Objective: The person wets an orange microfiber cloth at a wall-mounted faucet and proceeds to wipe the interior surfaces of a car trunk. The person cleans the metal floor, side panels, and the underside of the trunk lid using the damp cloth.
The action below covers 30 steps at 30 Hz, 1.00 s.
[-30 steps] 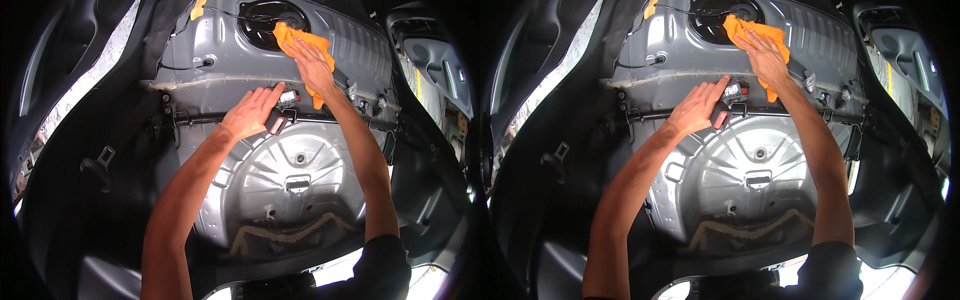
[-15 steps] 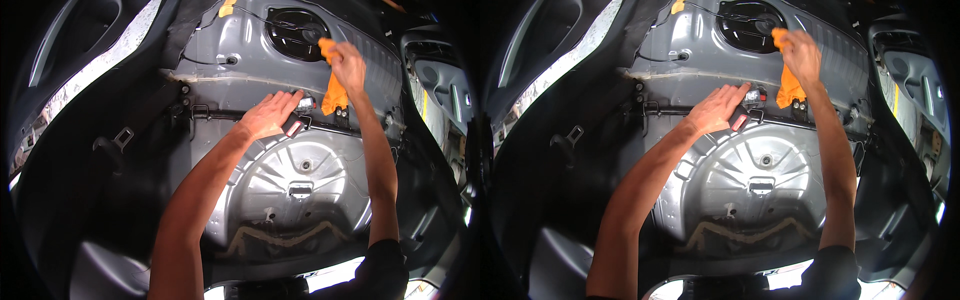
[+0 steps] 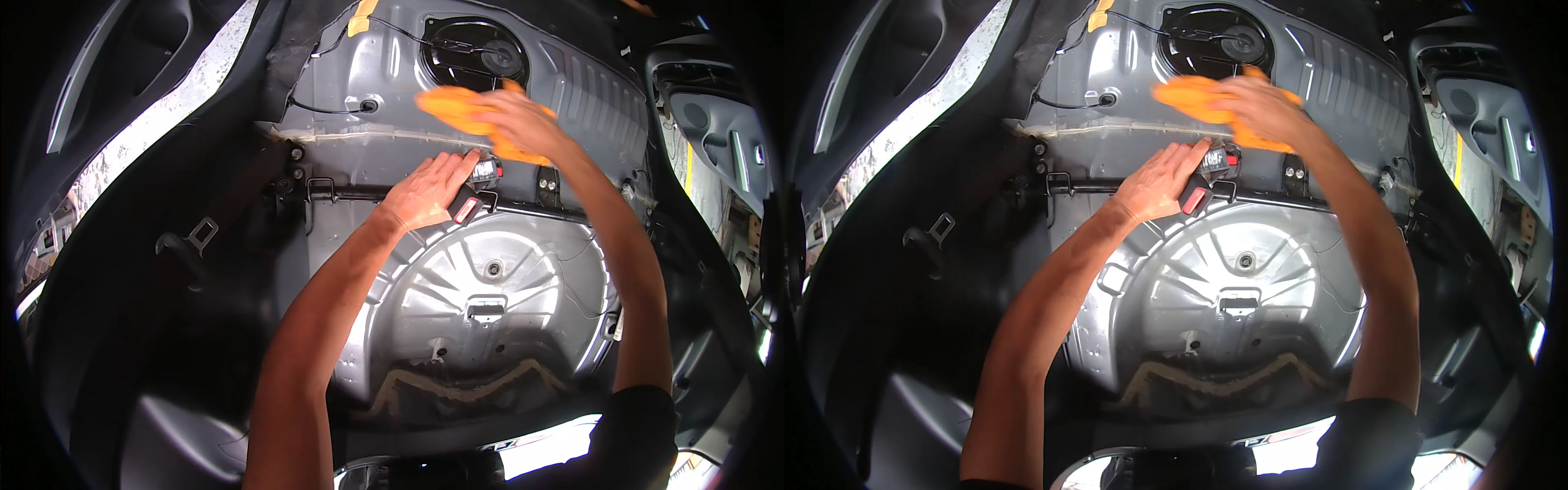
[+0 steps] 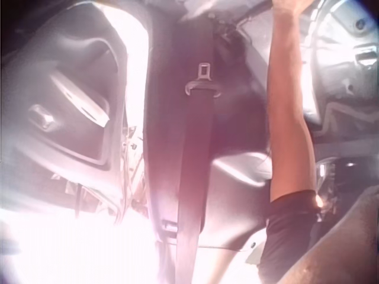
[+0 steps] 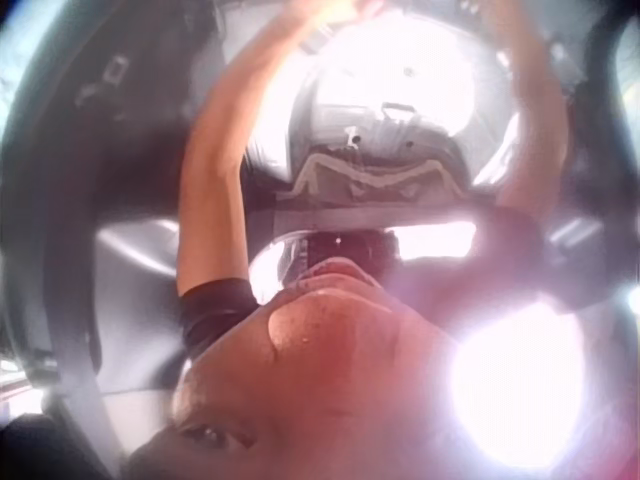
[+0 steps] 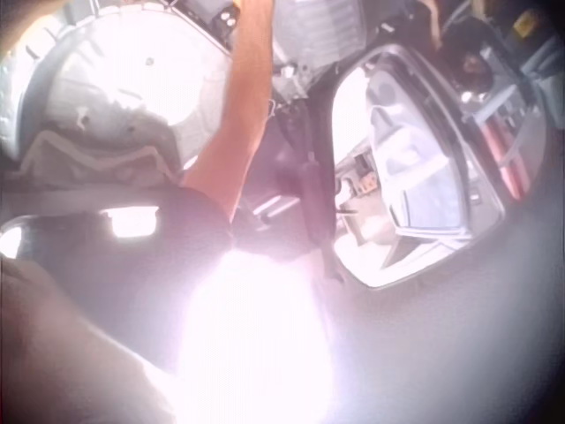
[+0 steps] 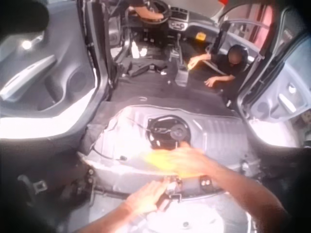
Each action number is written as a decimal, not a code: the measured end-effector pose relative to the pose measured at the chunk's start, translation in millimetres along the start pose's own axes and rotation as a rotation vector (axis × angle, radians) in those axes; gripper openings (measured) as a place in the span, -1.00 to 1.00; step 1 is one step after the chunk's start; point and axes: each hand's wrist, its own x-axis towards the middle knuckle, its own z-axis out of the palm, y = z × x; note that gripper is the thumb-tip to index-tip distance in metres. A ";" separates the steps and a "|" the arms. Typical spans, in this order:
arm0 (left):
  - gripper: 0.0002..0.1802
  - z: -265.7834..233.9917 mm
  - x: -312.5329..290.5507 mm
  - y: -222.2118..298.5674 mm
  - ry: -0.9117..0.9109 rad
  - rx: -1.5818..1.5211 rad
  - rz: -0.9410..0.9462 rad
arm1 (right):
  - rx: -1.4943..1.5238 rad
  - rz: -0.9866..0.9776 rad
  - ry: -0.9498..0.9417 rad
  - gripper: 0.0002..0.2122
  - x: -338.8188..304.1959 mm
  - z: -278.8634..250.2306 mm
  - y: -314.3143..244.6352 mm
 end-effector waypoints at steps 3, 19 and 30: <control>0.02 -3.3 10.6 2.3 -0.020 -0.011 0.011 | -0.186 0.370 -0.016 -0.62 -102.0 -34.4 61.1; -0.01 1.9 0.1 0.9 -0.017 -0.054 -0.055 | -0.254 0.186 0.297 -0.71 112.5 -27.1 58.6; -0.03 -1.7 7.2 3.3 -0.046 -0.016 -0.031 | -0.192 0.624 0.343 -0.69 139.8 -25.1 39.9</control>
